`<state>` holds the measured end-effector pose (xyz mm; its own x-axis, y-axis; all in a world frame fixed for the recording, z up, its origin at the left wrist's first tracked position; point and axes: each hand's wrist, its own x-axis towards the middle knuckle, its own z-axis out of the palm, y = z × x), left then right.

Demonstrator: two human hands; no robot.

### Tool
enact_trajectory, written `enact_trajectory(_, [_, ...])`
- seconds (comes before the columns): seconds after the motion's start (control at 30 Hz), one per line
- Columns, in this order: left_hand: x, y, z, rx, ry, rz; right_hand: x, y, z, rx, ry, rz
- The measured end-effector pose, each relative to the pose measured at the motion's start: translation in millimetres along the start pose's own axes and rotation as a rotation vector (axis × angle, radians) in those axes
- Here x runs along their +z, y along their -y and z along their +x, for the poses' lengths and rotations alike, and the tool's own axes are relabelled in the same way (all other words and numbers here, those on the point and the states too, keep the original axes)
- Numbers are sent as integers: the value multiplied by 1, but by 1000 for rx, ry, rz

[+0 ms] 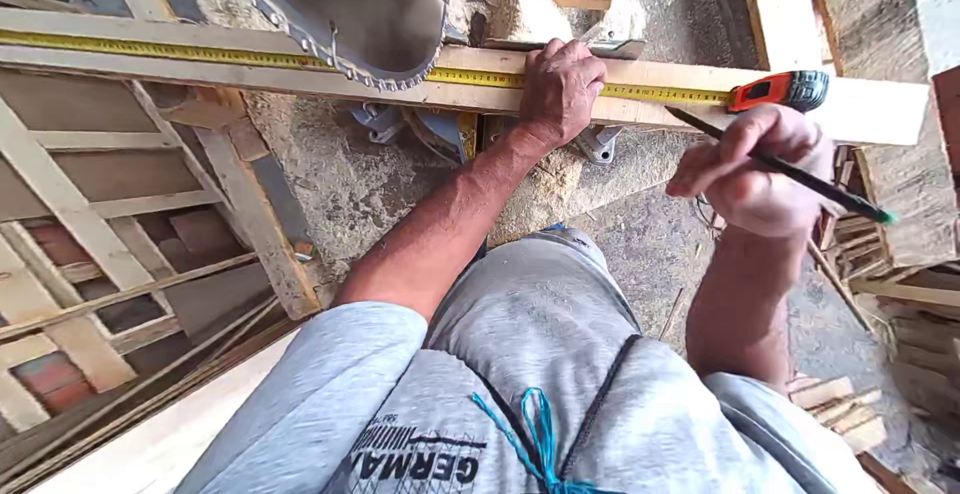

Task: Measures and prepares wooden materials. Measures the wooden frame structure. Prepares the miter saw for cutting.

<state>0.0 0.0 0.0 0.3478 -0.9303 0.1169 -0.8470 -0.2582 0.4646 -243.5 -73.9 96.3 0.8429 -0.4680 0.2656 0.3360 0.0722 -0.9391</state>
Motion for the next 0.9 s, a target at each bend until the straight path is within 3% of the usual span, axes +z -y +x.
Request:
enact_trajectory(0.1, [0, 0, 0, 13, 7, 1, -12, -54, 26, 26, -255, -188])
enact_trajectory(0.23, [1, 1, 0, 15, -9, -3, -22, -83, 49, 174, -79, -408])
enact_trajectory(0.4, [1, 0, 2, -4, 1, -11, -22, -111, 58, 58, -151, -613])
enact_trajectory(0.53, [1, 0, 0, -12, 6, -5, -22, -119, 56, -3, -132, -670])
enact_trajectory(0.9, [-1, 0, 0, 8, -3, -17, -14, -115, 58, 46, -124, -848])
